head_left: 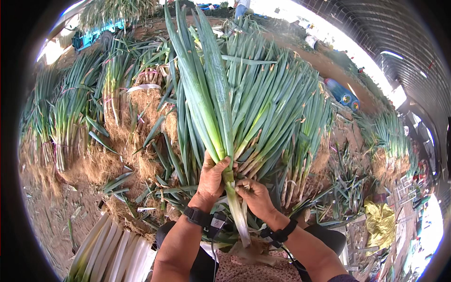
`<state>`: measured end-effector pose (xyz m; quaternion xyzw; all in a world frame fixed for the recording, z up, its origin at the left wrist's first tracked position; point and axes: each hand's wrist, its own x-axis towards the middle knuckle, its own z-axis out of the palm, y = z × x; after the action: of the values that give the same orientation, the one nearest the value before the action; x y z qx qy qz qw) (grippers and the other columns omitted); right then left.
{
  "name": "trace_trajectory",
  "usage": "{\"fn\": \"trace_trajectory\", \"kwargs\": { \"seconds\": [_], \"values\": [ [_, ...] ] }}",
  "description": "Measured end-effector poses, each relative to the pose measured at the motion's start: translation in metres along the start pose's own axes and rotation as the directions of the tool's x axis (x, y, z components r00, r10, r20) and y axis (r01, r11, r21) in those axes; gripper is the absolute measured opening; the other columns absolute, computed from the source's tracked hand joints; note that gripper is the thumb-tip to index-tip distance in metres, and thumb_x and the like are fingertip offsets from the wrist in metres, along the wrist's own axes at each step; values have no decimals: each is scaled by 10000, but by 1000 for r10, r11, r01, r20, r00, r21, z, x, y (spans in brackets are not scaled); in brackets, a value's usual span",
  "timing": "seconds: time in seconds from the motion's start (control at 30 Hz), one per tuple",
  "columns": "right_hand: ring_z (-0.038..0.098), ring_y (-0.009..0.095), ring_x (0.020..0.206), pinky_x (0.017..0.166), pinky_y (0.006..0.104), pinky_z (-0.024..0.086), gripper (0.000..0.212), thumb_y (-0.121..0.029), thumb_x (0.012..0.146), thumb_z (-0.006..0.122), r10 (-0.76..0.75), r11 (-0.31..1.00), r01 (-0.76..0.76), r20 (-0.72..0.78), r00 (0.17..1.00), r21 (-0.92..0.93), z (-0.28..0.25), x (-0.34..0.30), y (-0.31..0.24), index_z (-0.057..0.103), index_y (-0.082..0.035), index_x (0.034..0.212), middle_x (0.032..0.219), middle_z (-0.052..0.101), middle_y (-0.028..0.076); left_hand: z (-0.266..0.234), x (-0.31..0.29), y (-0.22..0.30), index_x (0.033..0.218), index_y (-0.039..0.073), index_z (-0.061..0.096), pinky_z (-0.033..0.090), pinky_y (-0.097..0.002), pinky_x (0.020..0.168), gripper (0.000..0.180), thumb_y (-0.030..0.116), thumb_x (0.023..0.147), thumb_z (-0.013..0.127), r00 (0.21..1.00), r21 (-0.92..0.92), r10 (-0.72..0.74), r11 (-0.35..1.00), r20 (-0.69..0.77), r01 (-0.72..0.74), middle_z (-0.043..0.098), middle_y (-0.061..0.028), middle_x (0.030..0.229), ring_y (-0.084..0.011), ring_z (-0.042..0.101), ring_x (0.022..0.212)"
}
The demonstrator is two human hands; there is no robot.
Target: The person picks up a leek from a pile, peels away the outer layers by hand, and places the cleaned leek onto a separate stack, repeating the process for a second leek.
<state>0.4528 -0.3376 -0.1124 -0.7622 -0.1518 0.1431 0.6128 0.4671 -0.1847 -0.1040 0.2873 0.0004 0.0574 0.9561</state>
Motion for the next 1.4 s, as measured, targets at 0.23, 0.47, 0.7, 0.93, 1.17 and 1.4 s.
{"fn": "trace_trajectory", "kwargs": {
  "seconds": [0.23, 0.47, 0.7, 0.93, 1.17, 1.4],
  "values": [
    [572, 152, 824, 700, 274, 476, 304, -58, 729, 708, -236, 944, 188, -154, 960, -271, 15, 17, -8, 504, -32, 953, 904, 569, 89, -3, -1, 4, 1216, 125, 425, 437, -286, 797, 385, 102, 861, 573, 997, -38, -69, 997, 27, 70, 525, -9, 987, -133, 509, 882],
    [538, 113, 781, 666, 248, 457, 199, -36, 764, 667, -233, 953, 230, 8, 972, -197, 3, 14, -1, 521, -13, 897, 824, 540, 53, -5, 2, 10, 1242, 118, 419, 450, -285, 739, 350, 127, 904, 505, 998, 42, -64, 997, -17, 65, 536, -14, 988, -122, 510, 844],
    [541, 144, 892, 784, 282, 421, 200, -163, 867, 542, -300, 954, 294, -177, 937, -62, -3, -11, -10, 543, -17, 1005, 929, 569, 50, -1, 10, 23, 1183, 124, 400, 472, -347, 640, 364, 227, 872, 559, 992, 85, 76, 994, -104, -67, 537, -72, 993, -196, 538, 763],
    [485, 128, 654, 575, 261, 406, 164, -231, 872, 536, 133, 185, -114, 90, 987, 976, -10, -7, 4, 478, -87, 819, 684, 482, 8, -9, 8, 3, 1001, 111, 436, 436, -292, 500, 250, 172, 823, 601, 976, 75, -22, 996, -218, 39, 477, -25, 778, -132, 471, 574],
    [615, 304, 750, 682, 399, 481, 489, -335, 801, 572, 473, 738, 14, 532, 702, -675, -67, -126, -26, 487, -60, 1197, 872, 619, 181, -24, 24, 45, 951, 115, 418, 408, -249, 430, 281, 98, 768, 632, 908, 243, 209, 962, -363, -124, 454, 2, 668, -104, 454, 487],
    [582, 391, 798, 718, 457, 460, 380, -382, 893, 408, 452, 657, 103, 499, 739, -747, -85, -194, -36, 545, -68, 1057, 857, 597, 218, -72, 12, 79, 851, 102, 493, 372, -256, 441, 130, 145, 806, 607, 853, 175, 113, 984, -510, -26, 464, 4, 667, -104, 414, 493]
  ]
}}
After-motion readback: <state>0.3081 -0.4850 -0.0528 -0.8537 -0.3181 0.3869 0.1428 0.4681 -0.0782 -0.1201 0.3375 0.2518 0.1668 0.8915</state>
